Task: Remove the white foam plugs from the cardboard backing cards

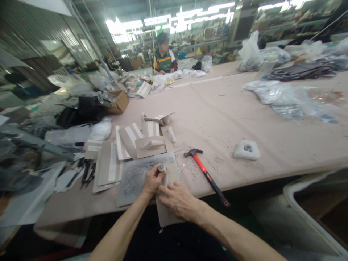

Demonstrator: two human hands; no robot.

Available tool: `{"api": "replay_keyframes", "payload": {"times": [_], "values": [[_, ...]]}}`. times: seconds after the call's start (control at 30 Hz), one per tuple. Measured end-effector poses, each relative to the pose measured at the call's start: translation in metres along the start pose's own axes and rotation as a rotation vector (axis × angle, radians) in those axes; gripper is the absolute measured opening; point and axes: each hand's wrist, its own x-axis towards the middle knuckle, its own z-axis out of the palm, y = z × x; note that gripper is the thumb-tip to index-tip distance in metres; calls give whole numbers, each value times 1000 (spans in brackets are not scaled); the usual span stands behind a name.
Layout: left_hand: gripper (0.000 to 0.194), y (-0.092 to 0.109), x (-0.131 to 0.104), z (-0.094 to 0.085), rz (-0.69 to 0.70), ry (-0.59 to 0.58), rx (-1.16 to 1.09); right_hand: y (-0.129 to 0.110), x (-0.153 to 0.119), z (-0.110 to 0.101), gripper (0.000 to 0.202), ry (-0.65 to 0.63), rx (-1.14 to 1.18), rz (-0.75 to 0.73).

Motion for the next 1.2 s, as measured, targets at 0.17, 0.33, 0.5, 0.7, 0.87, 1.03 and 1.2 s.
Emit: {"api": "replay_keyframes", "payload": {"times": [0.17,0.33,0.5,0.7,0.87,1.03,1.2], "values": [[34,26,19,-8,-179,327,-408,-30,31,-3,18,-54,-97,120],[36,83,27,-44,90,361,-423,-22,38,-21,24,-14,56,579],[28,64,11,-41,41,205,-236,-25,39,-5,59,23,288,800],[24,13,-4,-18,-73,72,-213,-35,42,20,59,40,485,814],[24,13,-1,-17,-55,-19,-142,-27,36,14,60,104,598,767],[23,9,3,-18,-77,-10,-119,15,1,8,52,350,361,887],[22,8,5,-19,-116,-21,-144,70,-50,12,37,102,-54,1116]]}}
